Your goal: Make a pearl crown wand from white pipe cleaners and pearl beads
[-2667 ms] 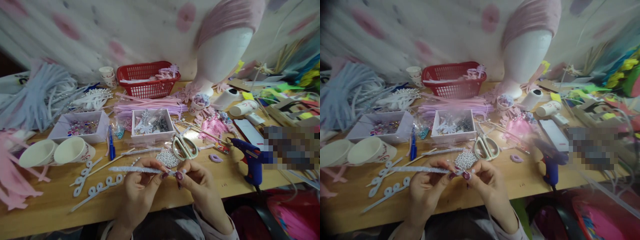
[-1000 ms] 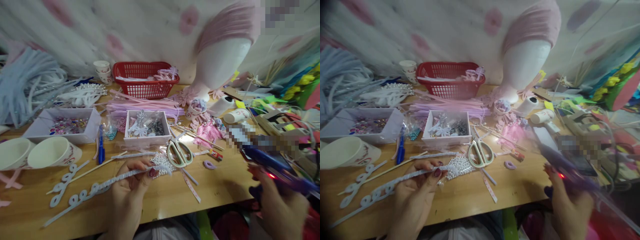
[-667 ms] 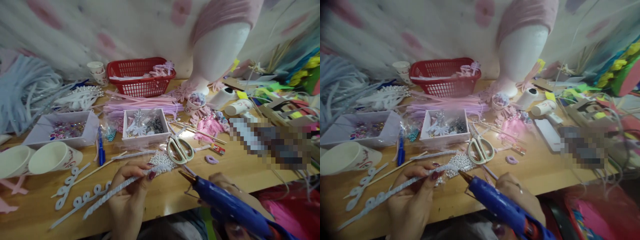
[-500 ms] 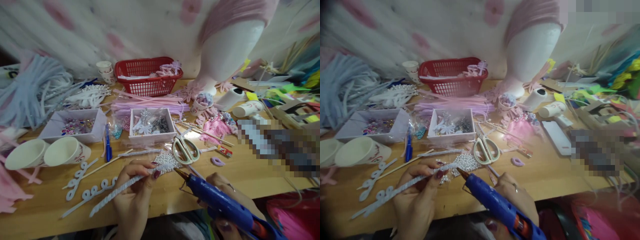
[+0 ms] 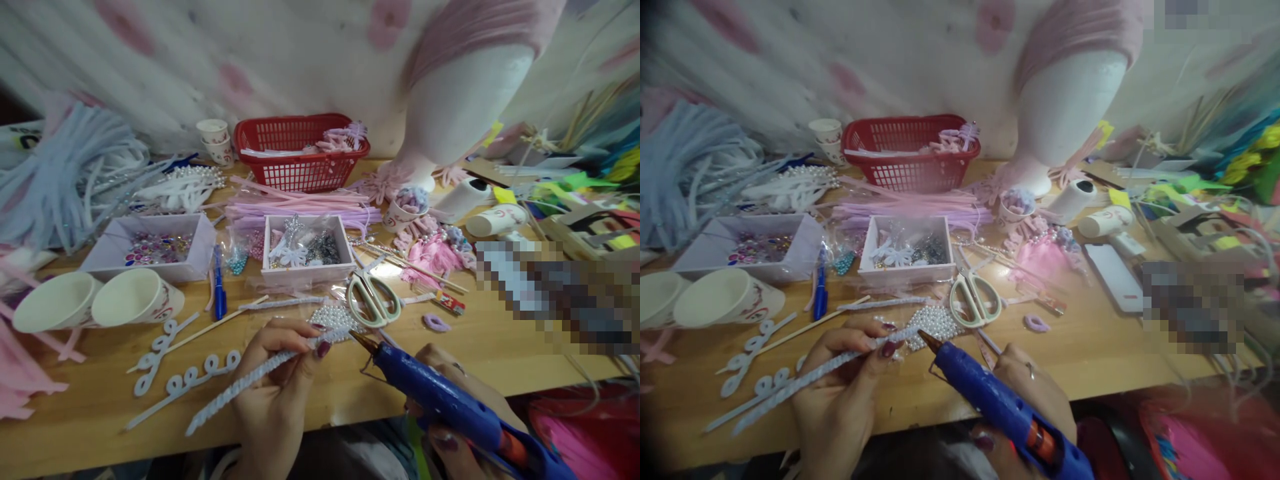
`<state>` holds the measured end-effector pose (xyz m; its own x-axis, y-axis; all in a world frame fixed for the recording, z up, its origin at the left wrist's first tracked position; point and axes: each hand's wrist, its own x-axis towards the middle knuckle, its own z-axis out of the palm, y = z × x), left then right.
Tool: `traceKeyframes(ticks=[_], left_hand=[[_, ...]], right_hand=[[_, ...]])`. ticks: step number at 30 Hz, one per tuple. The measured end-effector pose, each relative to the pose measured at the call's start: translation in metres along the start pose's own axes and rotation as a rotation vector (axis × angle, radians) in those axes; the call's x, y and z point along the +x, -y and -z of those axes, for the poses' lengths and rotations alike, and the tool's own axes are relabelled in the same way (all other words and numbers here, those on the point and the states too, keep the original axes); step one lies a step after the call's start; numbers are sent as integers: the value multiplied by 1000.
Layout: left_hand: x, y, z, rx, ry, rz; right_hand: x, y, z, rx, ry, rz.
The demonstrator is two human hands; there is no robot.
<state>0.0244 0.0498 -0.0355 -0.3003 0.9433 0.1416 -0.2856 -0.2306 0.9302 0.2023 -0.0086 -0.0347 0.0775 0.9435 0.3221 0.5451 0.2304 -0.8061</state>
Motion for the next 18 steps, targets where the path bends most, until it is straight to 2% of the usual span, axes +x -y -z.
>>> traceKeyframes(ticks=[3, 8, 13, 18], left_hand=[[-3, -2, -5, -1, -55, 29], [-3, -3, -7, 21, -53, 20], [-2, 2, 1, 11, -10, 7], [-1, 8, 10, 19, 23, 11]], right_hand=[[1, -2, 1, 5, 34, -25], [3, -1, 1, 10, 61, 6], [5, 4, -2, -31, 32, -6], [7, 2, 5, -29, 88, 12]])
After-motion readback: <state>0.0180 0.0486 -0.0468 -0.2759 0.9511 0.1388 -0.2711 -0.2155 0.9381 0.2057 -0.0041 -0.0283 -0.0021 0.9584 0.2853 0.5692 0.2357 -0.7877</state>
